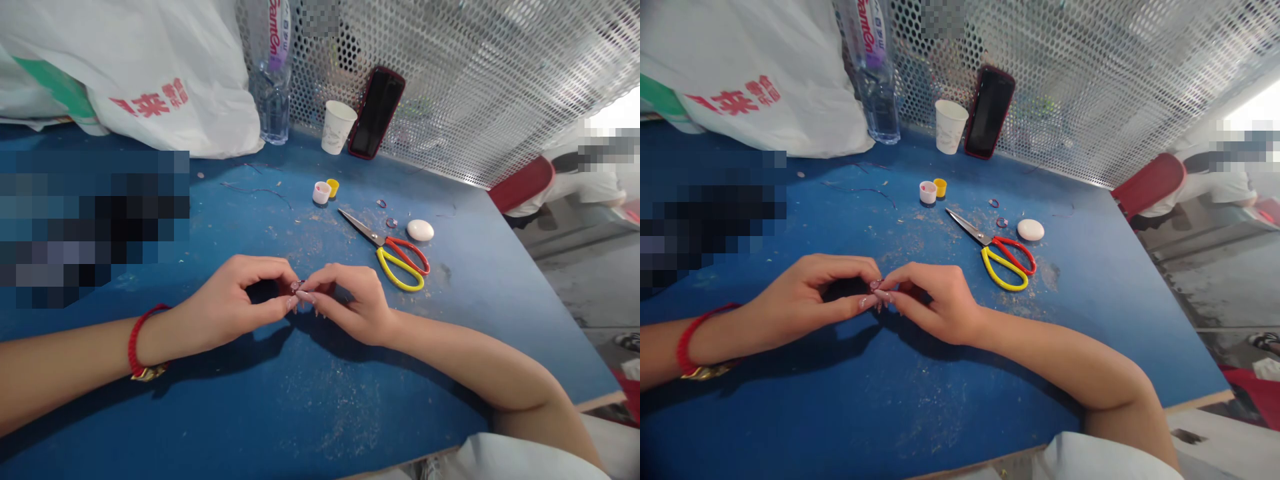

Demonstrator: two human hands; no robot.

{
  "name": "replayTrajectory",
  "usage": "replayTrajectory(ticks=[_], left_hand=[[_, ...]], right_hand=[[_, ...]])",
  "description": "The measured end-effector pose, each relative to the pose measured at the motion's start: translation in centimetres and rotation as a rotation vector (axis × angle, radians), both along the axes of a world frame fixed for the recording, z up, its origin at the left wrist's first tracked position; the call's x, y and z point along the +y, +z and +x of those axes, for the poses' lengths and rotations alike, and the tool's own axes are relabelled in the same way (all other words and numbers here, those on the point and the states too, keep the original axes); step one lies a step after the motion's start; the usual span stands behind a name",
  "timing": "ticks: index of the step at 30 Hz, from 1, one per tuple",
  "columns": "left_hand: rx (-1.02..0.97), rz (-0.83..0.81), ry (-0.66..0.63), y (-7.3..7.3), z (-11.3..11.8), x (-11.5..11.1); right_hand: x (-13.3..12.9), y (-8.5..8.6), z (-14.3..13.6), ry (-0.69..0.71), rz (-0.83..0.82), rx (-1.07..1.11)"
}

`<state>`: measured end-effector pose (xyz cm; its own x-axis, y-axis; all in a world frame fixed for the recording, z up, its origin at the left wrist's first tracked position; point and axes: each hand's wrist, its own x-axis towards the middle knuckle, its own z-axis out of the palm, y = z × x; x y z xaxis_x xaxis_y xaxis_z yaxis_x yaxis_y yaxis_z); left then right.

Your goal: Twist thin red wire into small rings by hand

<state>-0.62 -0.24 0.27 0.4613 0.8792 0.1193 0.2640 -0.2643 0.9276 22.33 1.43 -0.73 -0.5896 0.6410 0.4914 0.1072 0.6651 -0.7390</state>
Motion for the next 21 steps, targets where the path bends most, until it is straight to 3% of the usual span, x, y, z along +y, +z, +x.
replayTrajectory(ticks=[13, 21], left_hand=[[-0.012, 0.014, -0.022, 0.14, 0.06, -0.09], [0.018, 0.012, -0.047, 0.28, 0.12, -0.14]], right_hand=[[0.09, 0.09, -0.02, 0.121, -0.087, -0.046], [0.3, 0.45, -0.12, 0.191, -0.249, -0.039]])
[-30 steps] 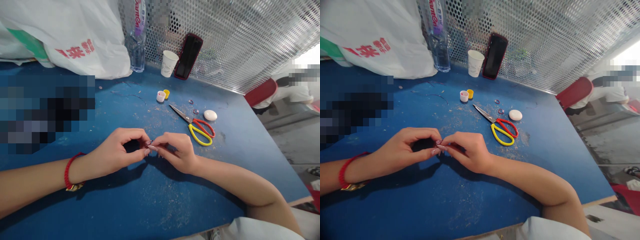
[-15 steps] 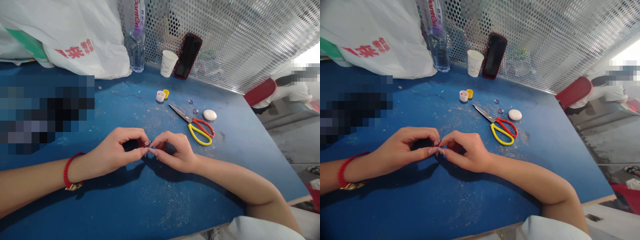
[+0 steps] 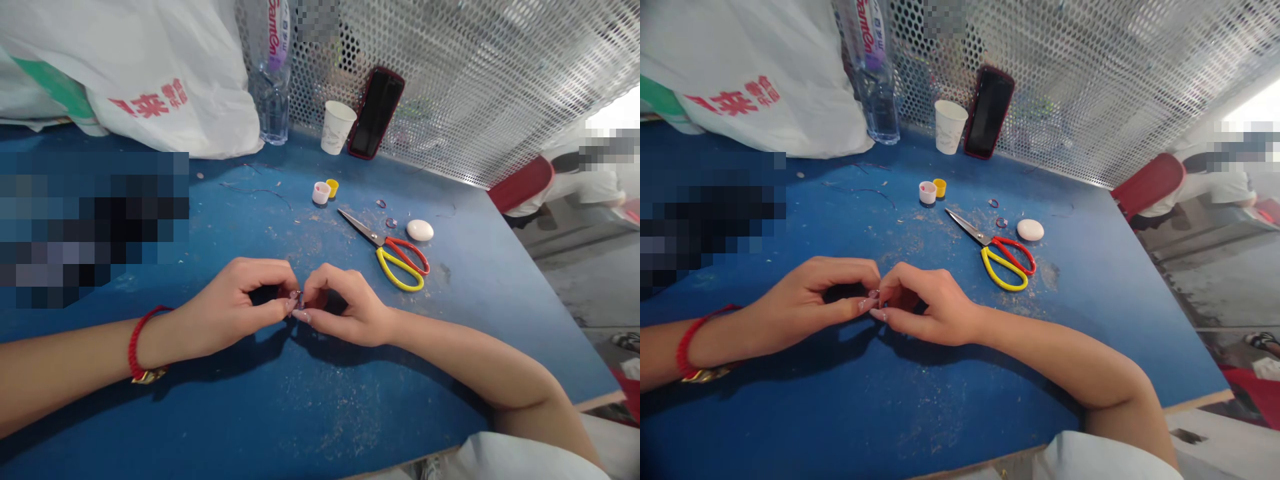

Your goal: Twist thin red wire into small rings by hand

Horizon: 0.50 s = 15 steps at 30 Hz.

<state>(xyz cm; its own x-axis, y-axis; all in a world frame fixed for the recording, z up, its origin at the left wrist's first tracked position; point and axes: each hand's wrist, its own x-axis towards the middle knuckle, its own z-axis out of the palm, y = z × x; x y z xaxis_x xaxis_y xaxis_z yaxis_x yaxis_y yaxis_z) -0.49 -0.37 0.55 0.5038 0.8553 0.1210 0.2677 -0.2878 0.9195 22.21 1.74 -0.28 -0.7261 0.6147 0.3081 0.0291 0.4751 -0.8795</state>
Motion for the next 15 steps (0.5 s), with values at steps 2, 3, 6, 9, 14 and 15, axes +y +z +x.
replayTrajectory(ticks=[2, 3, 6, 9, 14, 15], left_hand=[[0.008, 0.0, 0.002, 0.06, -0.04, 0.06], [0.012, -0.001, 0.004, 0.07, -0.07, 0.09], [0.013, -0.025, 0.022, 0.0, -0.15, 0.14], [-0.014, -0.044, 0.044, -0.1, -0.11, 0.12], [-0.077, -0.026, 0.047, -0.47, 0.0, 0.37], [-0.088, -0.015, 0.043, -0.61, -0.03, 0.47]], right_hand=[[0.0, 0.08, -0.03, 0.008, -0.052, 0.005], [0.0, 0.1, -0.04, -0.002, -0.081, 0.009], [-0.02, 0.11, -0.09, -0.08, -0.184, 0.047], [0.01, 0.08, -0.13, -0.092, -0.152, 0.077], [-0.04, 0.06, -0.01, -0.054, 0.186, 0.096], [-0.07, 0.07, 0.03, -0.073, 0.241, 0.077]])
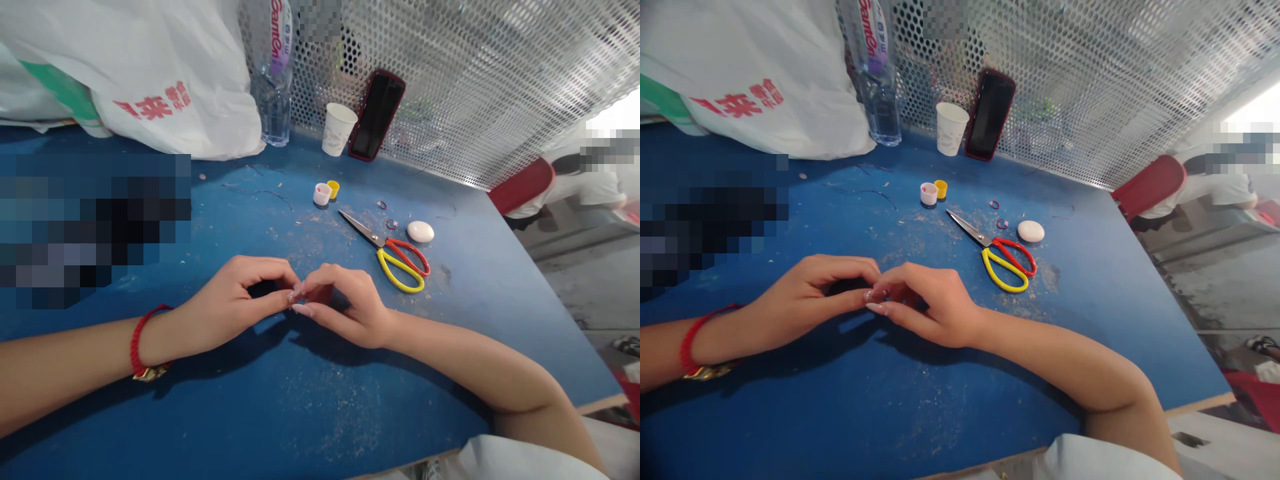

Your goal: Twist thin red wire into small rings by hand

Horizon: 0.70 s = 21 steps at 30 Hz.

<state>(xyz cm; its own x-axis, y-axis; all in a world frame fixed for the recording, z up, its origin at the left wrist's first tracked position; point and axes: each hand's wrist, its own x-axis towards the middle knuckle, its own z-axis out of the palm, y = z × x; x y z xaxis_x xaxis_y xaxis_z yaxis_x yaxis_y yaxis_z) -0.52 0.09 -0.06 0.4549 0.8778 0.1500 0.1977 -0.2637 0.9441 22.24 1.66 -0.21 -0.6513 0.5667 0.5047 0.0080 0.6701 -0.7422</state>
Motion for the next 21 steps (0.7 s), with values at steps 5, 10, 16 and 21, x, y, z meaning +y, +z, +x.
replayTrajectory(ticks=[5, 10, 16, 21], left_hand=[[-0.016, 0.018, 0.001, -0.57, -0.2, 0.24], [-0.014, 0.021, 0.012, -0.65, -0.14, 0.2], [0.016, 0.026, 0.016, -0.66, -0.09, 0.1], [0.043, 0.025, 0.036, -0.62, -0.08, 0.08]], right_hand=[[-0.13, -0.03, -0.02, -0.099, 0.148, -0.036], [-0.08, -0.24, -0.13, -0.092, 0.146, -0.037], [0.05, -0.49, -0.12, -0.062, 0.158, -0.034], [0.09, -0.54, -0.08, -0.049, 0.155, -0.029]])
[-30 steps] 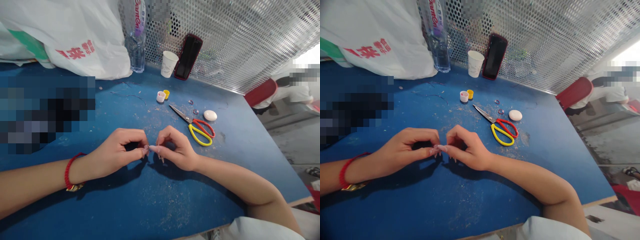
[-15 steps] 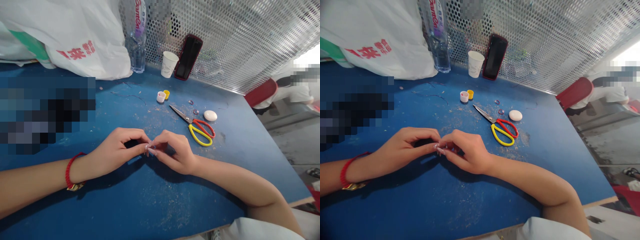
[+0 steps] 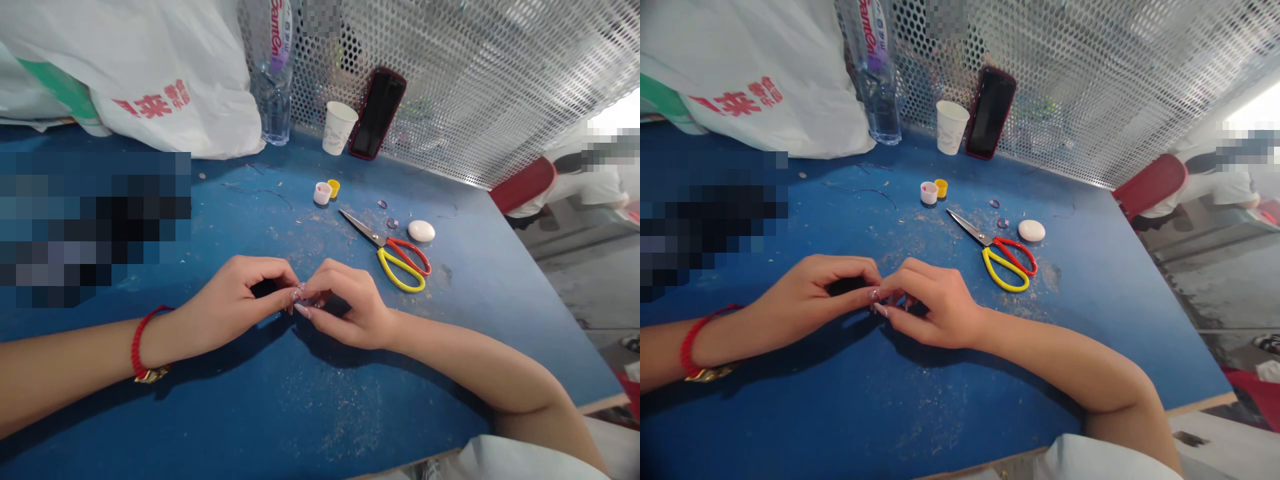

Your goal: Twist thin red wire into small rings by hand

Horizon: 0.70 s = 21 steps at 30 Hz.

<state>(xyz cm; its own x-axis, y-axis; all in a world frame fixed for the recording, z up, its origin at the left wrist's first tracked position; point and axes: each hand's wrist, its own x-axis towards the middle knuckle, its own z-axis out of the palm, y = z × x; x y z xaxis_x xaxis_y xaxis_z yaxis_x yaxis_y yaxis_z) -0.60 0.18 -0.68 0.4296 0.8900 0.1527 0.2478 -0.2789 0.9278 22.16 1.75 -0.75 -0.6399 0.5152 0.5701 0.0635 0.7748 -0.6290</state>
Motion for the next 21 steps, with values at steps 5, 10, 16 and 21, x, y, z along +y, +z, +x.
replayTrajectory(ticks=[5, 10, 16, 21], left_hand=[[0.017, 0.012, 0.013, 0.04, 0.16, 0.11], [0.024, 0.005, 0.015, -0.01, 0.06, 0.04], [0.058, 0.02, 0.043, -0.09, 0.15, -0.06], [0.063, 0.034, 0.078, -0.07, 0.24, -0.08]], right_hand=[[-0.17, 0.01, 0.11, -0.049, 0.026, -0.05], [-0.56, 0.13, 0.09, -0.105, 0.093, -0.084], [-0.86, 0.43, 0.01, -0.142, 0.132, -0.098], [-0.86, 0.34, 0.04, -0.156, 0.138, -0.093]])
